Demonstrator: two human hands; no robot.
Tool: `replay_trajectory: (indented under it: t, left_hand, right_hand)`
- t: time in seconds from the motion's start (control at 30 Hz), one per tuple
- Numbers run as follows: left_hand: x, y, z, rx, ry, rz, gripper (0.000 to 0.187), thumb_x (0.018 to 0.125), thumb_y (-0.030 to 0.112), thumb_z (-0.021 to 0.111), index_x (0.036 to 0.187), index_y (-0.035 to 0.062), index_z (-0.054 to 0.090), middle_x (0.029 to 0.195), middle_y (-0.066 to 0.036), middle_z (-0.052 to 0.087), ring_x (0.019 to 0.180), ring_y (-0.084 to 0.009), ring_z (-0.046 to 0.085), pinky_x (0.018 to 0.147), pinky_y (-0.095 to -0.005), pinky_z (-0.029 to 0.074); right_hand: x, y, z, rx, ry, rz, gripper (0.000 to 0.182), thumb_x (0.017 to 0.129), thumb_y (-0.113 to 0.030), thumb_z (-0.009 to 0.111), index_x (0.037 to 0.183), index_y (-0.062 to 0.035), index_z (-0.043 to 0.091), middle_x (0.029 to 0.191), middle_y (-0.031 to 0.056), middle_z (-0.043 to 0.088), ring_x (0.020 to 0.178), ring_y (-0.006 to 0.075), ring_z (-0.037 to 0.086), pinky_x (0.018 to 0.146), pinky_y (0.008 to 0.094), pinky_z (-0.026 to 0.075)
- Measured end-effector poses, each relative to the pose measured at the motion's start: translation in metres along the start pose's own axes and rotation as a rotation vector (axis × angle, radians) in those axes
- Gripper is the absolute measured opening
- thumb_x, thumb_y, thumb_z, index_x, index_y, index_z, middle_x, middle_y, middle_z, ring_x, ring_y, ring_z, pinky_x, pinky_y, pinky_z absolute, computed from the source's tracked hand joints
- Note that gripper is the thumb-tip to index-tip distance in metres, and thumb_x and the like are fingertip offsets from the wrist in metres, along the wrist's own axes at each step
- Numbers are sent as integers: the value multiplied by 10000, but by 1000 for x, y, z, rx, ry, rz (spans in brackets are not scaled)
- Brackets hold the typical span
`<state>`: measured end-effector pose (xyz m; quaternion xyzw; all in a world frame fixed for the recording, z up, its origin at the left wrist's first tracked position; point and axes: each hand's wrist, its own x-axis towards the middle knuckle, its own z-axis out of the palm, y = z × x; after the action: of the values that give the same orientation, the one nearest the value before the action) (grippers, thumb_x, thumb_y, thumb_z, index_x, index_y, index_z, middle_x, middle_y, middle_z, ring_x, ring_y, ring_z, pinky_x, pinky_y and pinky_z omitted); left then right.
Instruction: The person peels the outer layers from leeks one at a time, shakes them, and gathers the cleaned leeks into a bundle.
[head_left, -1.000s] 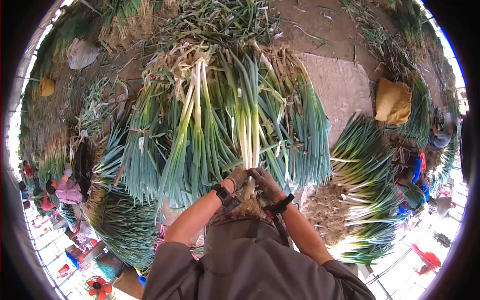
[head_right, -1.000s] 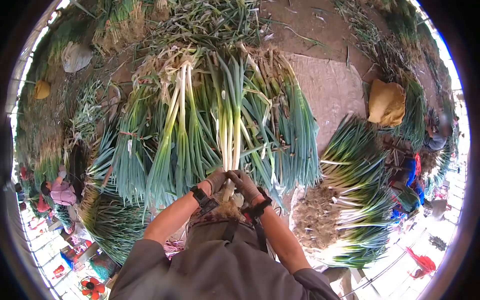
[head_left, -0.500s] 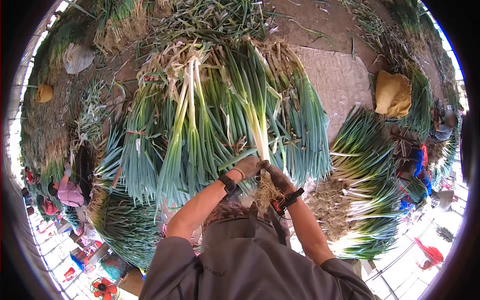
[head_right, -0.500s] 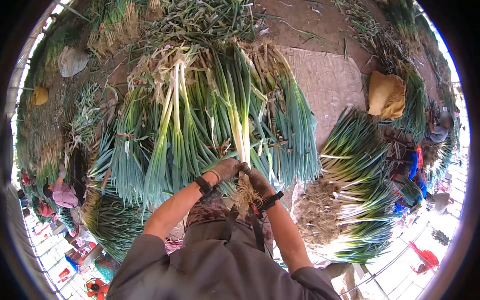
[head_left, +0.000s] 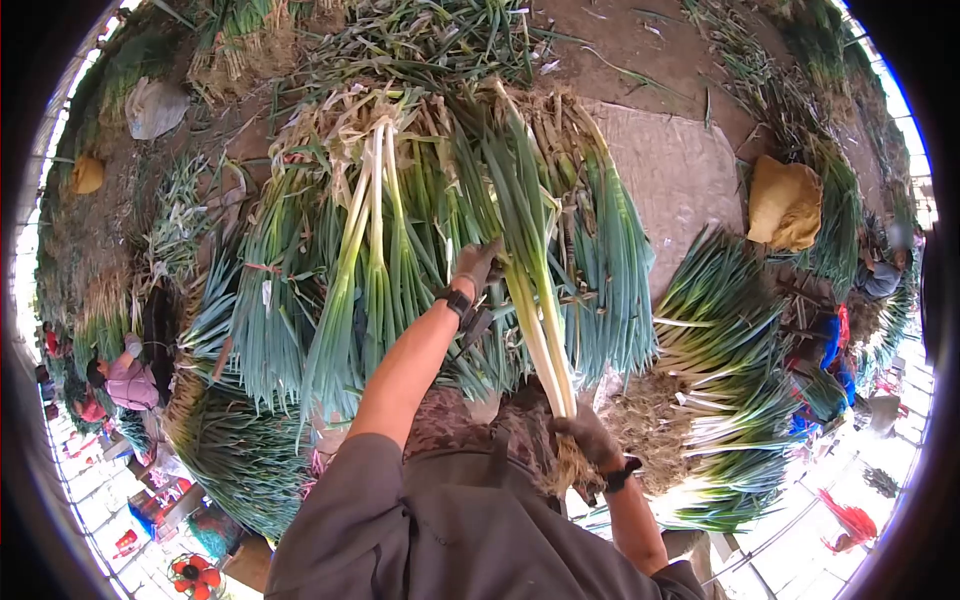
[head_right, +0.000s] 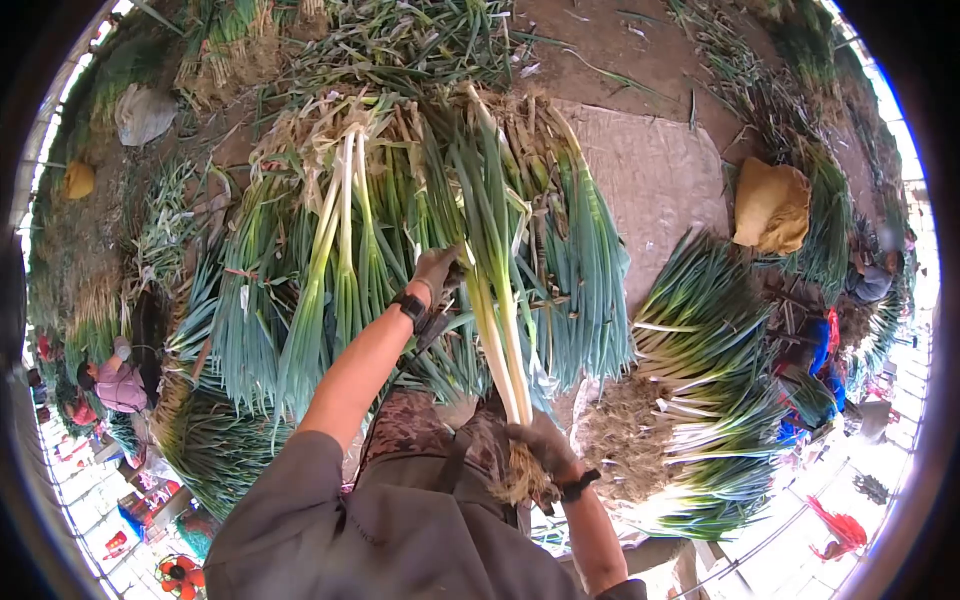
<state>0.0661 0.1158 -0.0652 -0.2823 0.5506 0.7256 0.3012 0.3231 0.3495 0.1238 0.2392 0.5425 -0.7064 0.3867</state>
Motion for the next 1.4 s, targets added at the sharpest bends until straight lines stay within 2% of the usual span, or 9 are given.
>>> replay_trajectory:
  t: [0.17, 0.3, 0.37, 0.5, 0.73, 0.97, 1.2, 1.37, 1.4]
  left_hand:
    - [11, -29, 20, 315, 163, -80, 76, 921, 59, 630, 898, -8, 656, 779, -142, 694, 620, -258, 704, 508, -351, 579]
    - [51, -28, -13, -171, 302, 6, 163, 921, 185, 647, 972, 32, 674, 906, -162, 678, 753, -253, 691, 608, -409, 580]
    - [96, 39, -81, 406, 242, 489, 179, 922, 219, 630, 918, 68, 727, 814, -86, 709, 782, -238, 699, 724, -369, 543]
    - [44, 185, -86, -275, 228, 454, 291, 936, 334, 591, 1037, 77, 681, 919, -97, 695, 873, -258, 670, 801, -418, 519]
    - [-60, -37, 13, -354, -251, -49, 534, 960, 537, 522, 1244, 92, 602, 1104, -116, 672, 1033, -295, 618, 936, -505, 475]
    - [-84, -102, 72, -230, -393, -280, 821, 935, 772, 472, 1396, 97, 544, 1243, -129, 664, 1130, -300, 616, 1045, -498, 473]
    - [-114, -59, 304, -23, -557, -211, 1012, 826, 886, 473, 1434, 77, 456, 1297, -150, 596, 1165, -315, 604, 1064, -530, 476]
    - [-194, -86, 544, 454, -1305, 167, 756, 1033, 640, 421, 1517, 68, 321, 1446, -140, 478, 1319, -288, 494, 1125, -471, 409]
    - [-241, -94, 578, 393, -1421, 43, 856, 1020, 656, 423, 1608, 69, 219, 1561, -169, 407, 1429, -309, 418, 1192, -491, 336]
  right_hand:
    - [-46, -5, 9, 264, 7, 169, 453, 872, -247, 764, 1196, 16, 589, 763, 30, 611, 600, 118, 599, 516, 269, 466]
    - [-64, 33, 10, 674, 38, 78, 420, 856, -201, 750, 1167, 30, 589, 715, 70, 610, 535, 158, 587, 492, 271, 473]
    - [-78, 31, 9, 719, 19, 54, 436, 863, -207, 743, 1190, 34, 586, 723, 74, 616, 546, 160, 591, 495, 269, 476]
    - [-76, 57, -10, 764, 7, 15, 442, 915, -218, 704, 1264, 23, 580, 776, 71, 637, 604, 157, 624, 517, 278, 500]
    - [-65, 39, -12, 700, -80, 42, 458, 907, -290, 741, 1210, 30, 612, 899, 34, 666, 722, 113, 637, 591, 256, 498]
    - [-84, 105, -47, -720, 401, -267, 636, 700, -434, 856, 1031, 37, 586, 886, 250, 679, 828, 382, 687, 728, 481, 519]
    - [-130, 139, -109, -446, 874, -249, 556, 757, -225, 820, 1193, -33, 532, 955, 228, 661, 893, 405, 685, 749, 494, 552]
    - [-199, 158, -192, -88, 1408, -569, 658, 755, -124, 809, 1293, -5, 448, 892, 148, 664, 777, 341, 686, 708, 409, 610]
    - [-220, 169, -215, -284, 1524, -132, 644, 783, -143, 786, 1300, 13, 435, 877, 146, 678, 723, 316, 692, 659, 406, 628]
